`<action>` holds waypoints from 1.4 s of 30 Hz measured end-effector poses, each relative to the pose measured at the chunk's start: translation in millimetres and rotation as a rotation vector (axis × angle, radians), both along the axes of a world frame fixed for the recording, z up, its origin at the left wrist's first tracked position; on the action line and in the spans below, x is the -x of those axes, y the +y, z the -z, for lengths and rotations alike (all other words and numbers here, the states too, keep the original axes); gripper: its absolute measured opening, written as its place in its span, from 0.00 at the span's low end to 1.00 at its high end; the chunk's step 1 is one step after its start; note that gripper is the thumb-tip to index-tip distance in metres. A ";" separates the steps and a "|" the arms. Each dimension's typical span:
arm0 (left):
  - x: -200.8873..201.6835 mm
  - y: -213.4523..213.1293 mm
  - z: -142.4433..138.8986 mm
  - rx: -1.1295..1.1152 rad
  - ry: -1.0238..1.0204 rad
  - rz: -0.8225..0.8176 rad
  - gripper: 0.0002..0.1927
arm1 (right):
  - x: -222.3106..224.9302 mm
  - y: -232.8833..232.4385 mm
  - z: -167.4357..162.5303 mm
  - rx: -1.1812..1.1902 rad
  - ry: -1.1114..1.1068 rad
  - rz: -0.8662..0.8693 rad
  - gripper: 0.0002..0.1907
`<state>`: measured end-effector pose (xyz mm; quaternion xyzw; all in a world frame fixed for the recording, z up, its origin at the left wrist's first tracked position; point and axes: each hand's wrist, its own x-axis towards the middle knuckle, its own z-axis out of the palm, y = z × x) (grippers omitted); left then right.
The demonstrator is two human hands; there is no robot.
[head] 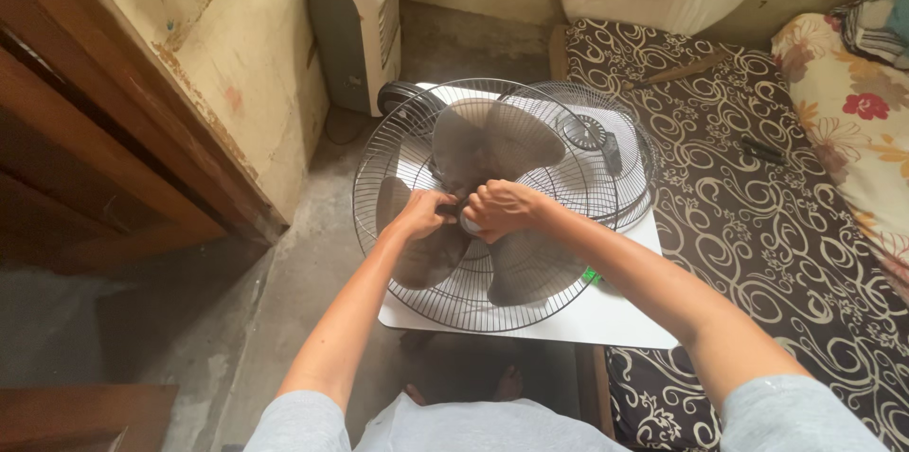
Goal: The person disassembles a table fan by unscrewing the front grille, removing the grille and fan blades, and wiping the motor housing with a tissue. The person uses a screwdriver to loosen the screw and then removes components by hand.
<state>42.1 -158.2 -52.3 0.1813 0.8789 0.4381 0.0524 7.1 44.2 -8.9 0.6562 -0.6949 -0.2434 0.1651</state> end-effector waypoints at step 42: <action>-12.0 8.8 21.8 -0.168 -0.018 -0.126 0.23 | -50.9 2.1 41.1 0.694 0.106 0.375 0.27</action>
